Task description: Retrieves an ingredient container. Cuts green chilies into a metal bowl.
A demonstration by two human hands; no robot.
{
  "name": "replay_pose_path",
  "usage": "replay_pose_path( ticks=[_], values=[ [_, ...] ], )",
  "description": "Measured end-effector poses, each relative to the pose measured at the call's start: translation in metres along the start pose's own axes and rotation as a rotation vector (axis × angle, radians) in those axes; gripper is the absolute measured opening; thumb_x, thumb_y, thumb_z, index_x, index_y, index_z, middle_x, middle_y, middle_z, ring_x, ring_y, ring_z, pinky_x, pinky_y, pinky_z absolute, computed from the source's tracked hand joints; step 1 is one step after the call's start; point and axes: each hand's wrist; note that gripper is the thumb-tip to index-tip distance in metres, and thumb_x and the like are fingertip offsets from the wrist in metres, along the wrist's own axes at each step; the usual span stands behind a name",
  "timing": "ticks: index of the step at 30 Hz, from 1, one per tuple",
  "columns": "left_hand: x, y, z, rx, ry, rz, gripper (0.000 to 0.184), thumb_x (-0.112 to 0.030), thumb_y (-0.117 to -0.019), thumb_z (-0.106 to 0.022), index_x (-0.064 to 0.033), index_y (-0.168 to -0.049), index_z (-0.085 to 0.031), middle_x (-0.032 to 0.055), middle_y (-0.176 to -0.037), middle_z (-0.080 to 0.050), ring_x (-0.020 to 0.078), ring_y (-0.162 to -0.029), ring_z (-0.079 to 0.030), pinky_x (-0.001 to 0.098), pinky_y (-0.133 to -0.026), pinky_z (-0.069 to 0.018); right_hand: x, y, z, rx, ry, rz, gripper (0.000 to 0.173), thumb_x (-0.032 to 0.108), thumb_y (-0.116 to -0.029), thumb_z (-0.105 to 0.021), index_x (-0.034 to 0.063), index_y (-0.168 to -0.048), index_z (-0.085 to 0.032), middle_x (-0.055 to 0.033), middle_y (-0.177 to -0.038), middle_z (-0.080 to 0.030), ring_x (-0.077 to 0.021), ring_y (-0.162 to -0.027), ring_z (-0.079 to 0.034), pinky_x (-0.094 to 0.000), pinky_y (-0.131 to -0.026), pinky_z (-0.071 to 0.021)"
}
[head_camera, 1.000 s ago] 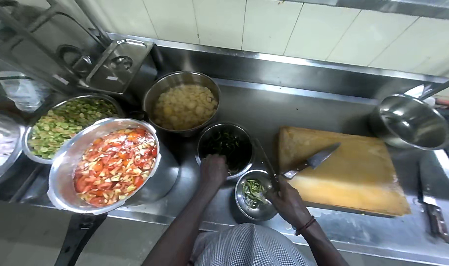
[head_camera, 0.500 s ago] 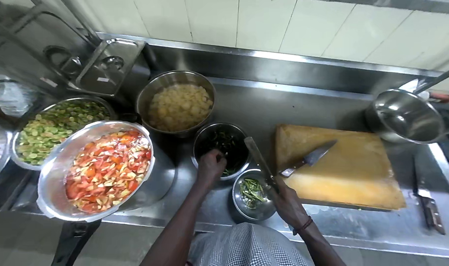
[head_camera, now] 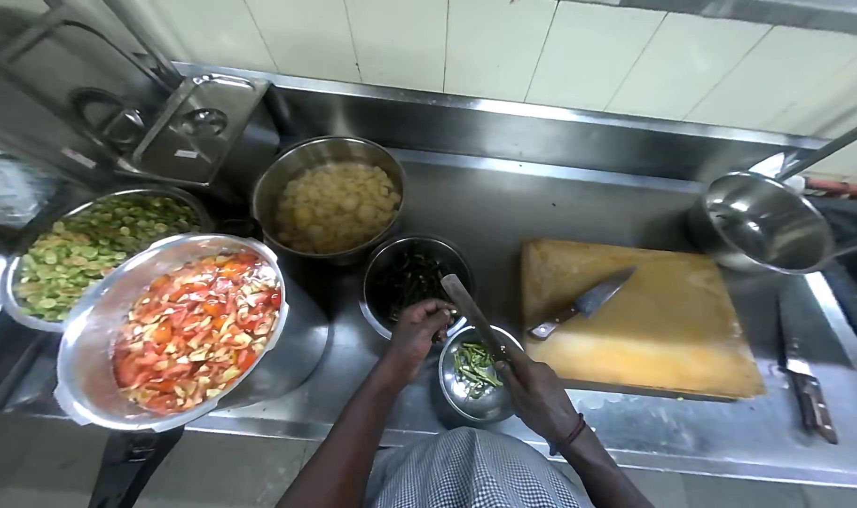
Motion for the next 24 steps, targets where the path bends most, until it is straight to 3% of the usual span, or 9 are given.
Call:
replay_pose_path(
  ticks=[7,12,14,24],
  values=[
    [-0.002,0.001,-0.001,0.007,-0.013,-0.004,0.013,-0.001,-0.1031,-0.054,-0.0038,-0.095,-0.065,0.0037,-0.082,-0.061,0.0101,-0.065,-0.056,0.0234,-0.063,-0.0525,0.005,0.003,0.002,-0.012,0.049,0.038,0.030,0.031,-0.1083,-0.048,0.0076,-0.118,-0.065,-0.0088,-0.074,-0.062,-0.0256,-0.069,-0.063,-0.0459,-0.068,-0.0523],
    [-0.001,0.002,0.001,-0.005,-0.038,-0.018,0.011,-0.002,-0.1019,-0.057,-0.0044,-0.096,-0.066,0.0034,-0.084,-0.062,0.0087,-0.067,-0.055,0.0204,-0.061,-0.0483,0.001,0.004,-0.001,-0.068,0.035,0.063,0.034,0.032,-0.1077,-0.048,0.0071,-0.123,-0.065,-0.0076,-0.072,-0.062,-0.0242,-0.067,-0.063,-0.0456,-0.066,-0.0529],
    [0.000,0.002,0.001,-0.009,-0.045,-0.024,0.012,-0.002,-0.1018,-0.057,-0.0040,-0.094,-0.065,0.0037,-0.084,-0.063,0.0087,-0.067,-0.055,0.0201,-0.061,-0.0481,0.002,0.004,-0.001,-0.061,0.061,0.069,0.031,0.032,-0.1075,-0.048,0.0083,-0.118,-0.065,-0.0066,-0.070,-0.061,-0.0237,-0.066,-0.063,-0.0446,-0.065,-0.0522],
    [-0.001,0.004,0.001,0.001,-0.111,0.009,0.012,-0.002,-0.0986,-0.063,-0.0025,-0.086,-0.065,0.0036,-0.078,-0.062,0.0083,-0.065,-0.053,0.0199,-0.060,-0.0440,0.014,0.001,0.006,0.075,0.139,0.028,0.030,0.032,-0.1085,-0.046,0.0073,-0.115,-0.063,-0.0096,-0.077,-0.062,-0.0271,-0.073,-0.065,-0.0468,-0.072,-0.0527]
  ],
)
Point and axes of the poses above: each hand's wrist, its own y-axis away from the middle knuckle, its own z-axis out of the back of the hand, x = y × z
